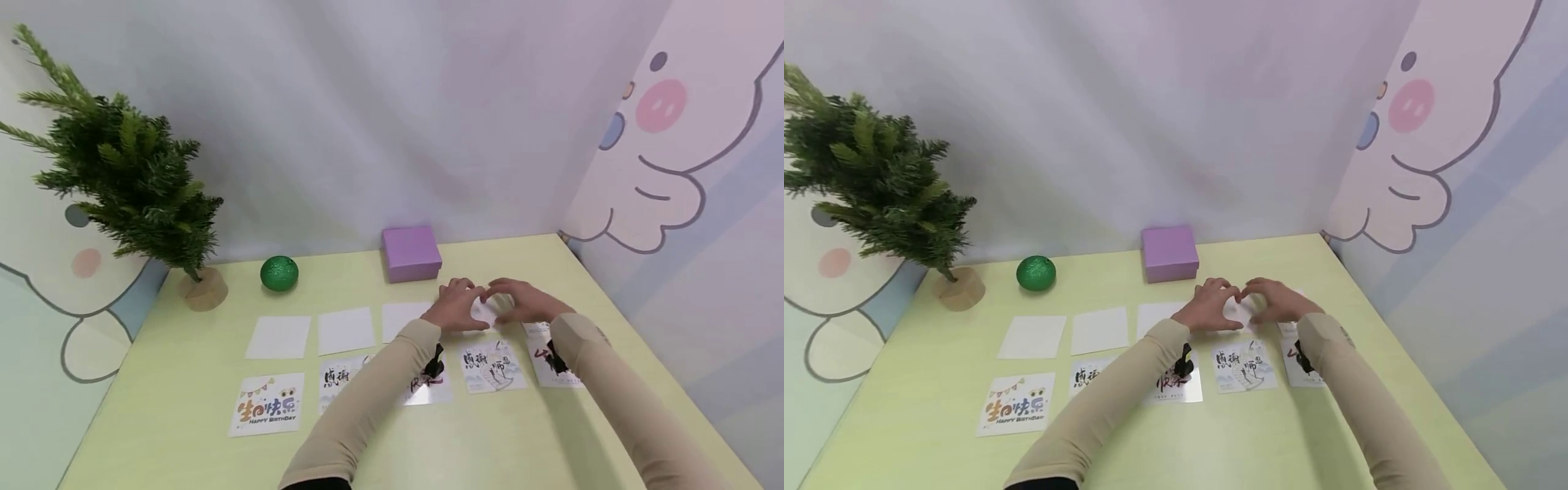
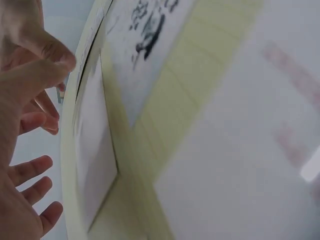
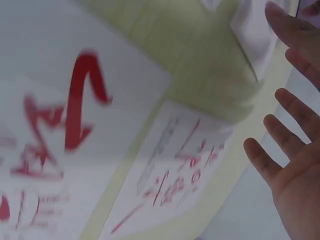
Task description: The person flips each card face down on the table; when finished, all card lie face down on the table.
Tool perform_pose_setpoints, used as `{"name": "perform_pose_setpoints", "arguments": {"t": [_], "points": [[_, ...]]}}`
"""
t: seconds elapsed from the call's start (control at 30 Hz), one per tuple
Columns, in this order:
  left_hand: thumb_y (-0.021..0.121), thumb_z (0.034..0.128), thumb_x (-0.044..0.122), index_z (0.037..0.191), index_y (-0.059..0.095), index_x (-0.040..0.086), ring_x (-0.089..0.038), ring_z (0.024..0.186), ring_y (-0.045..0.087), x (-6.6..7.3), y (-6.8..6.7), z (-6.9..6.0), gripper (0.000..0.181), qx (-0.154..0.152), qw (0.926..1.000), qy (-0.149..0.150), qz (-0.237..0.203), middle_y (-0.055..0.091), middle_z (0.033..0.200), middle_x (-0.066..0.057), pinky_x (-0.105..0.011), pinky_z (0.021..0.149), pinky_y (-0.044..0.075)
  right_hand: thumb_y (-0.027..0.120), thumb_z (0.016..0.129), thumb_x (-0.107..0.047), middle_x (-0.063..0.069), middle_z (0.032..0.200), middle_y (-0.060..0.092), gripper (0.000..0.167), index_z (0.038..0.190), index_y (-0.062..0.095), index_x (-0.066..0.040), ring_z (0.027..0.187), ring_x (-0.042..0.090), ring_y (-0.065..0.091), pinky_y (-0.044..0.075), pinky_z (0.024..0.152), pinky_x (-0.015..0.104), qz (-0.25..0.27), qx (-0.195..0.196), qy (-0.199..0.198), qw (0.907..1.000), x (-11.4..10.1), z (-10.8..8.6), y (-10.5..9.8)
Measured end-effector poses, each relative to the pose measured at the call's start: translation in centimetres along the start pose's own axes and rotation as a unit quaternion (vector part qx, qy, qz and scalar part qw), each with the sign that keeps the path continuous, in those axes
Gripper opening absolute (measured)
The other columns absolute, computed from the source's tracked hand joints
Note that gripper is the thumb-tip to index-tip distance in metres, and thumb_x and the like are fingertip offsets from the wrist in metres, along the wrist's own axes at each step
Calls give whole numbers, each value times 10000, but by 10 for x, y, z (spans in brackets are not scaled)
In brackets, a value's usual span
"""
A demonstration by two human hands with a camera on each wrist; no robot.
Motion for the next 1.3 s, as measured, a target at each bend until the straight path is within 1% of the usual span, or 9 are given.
{"name": "perform_pose_setpoints", "arguments": {"t": [0.1, 0.23, 0.43, 0.6, 0.7, 0.9, 1.0, 1.17, 1.3], "points": [[731, 802, 495, 1211, 569, 285, -216, 1255, 429, 15, 1, 11, 488, 14, 9999, -9, 124, 510, 1293, 10, -405, 961, 368, 798, 747, -89, 246, 1370, 494, 530, 1240, 602, -68, 1263, 479, 450, 369, 1000, 635, -116, 95, 498, 9986, 16, -15, -16], [709, 813, 501, 1290, 540, 312, -192, 1213, 475, 39, 8, 25, 541, -104, 9986, -11, 515, 538, 1278, 24, -401, 946, 398, 846, 668, -32, 243, 1416, 441, 760, 1349, 508, -44, 1298, 478, 401, 367, 1007, 633, -427, -344, 1074, 9927, 31, -29, -24], [697, 796, 563, 1330, 524, 334, -176, 1170, 497, 63, 21, 36, 606, -359, 9956, -47, 867, 554, 1293, 49, -399, 945, 408, 905, 534, -4, 187, 1511, 357, 1074, 1464, 383, -127, 1349, 483, 345, 372, 991, 654, -638, -811, 1227, 9871, 34, -31, -16], [720, 782, 546, 1243, 590, 316, -183, 1161, 510, 65, 25, 33, 531, -280, 9963, -191, 791, 563, 1306, 40, -412, 956, 416, 918, 487, 4, 136, 1455, 416, 1147, 1480, 362, -140, 1302, 437, 425, 433, 951, 610, -729, -937, 1210, 9855, 25, -26, -13], [724, 770, 554, 1199, 611, 302, -183, 1149, 510, 65, 27, 30, 511, -164, 9967, -217, 762, 572, 1257, 37, -410, 950, 415, 932, 464, -7, 133, 1366, 450, 1154, 1470, 375, -98, 1228, 384, 472, 454, 945, 571, -794, -884, 1181, 9859, 23, -24, -14], [744, 688, 648, 1281, 576, 249, -193, 1148, 513, 72, 30, 27, 734, -173, 9948, -286, 960, 569, 1285, 17, -428, 978, 408, 978, 408, -166, 95, 1213, 486, 1194, 1457, 410, -113, 1080, 275, 478, 473, 906, 512, -1059, -928, 1213, 9826, 21, -27, -15], [759, 666, 650, 1231, 601, 242, -176, 1077, 513, 76, 30, 28, 715, -181, 9938, -286, 1060, 590, 1226, 26, -416, 957, 399, 984, 400, -234, 91, 1160, 453, 1228, 1469, 392, -118, 1041, 252, 454, 475, 861, 465, -1053, -973, 1260, 9816, 21, -30, -15], [772, 651, 648, 1224, 599, 267, -154, 960, 494, 78, 30, 32, 709, -190, 9919, -229, 1234, 606, 1090, 49, -398, 892, 387, 980, 441, -243, 121, 1153, 384, 1218, 1481, 365, -96, 1036, 263, 432, 458, 852, 439, -785, -970, 1363, 9828, 24, -34, -15], [768, 657, 647, 1162, 619, 319, -165, 969, 514, 76, 30, 34, 621, -225, 9913, -192, 1286, 625, 1088, 58, -426, 885, 383, 980, 435, -290, 132, 1202, 375, 1201, 1467, 395, -100, 1063, 278, 410, 463, 865, 461, -961, -938, 1222, 9834, 25, -37, -15]]}}
Point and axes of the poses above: each hand's wrist, its own z-axis towards the middle knuckle, its own y-axis out of the palm, x = y × z, the point moved 3 cm from there along z, towards the middle knuckle
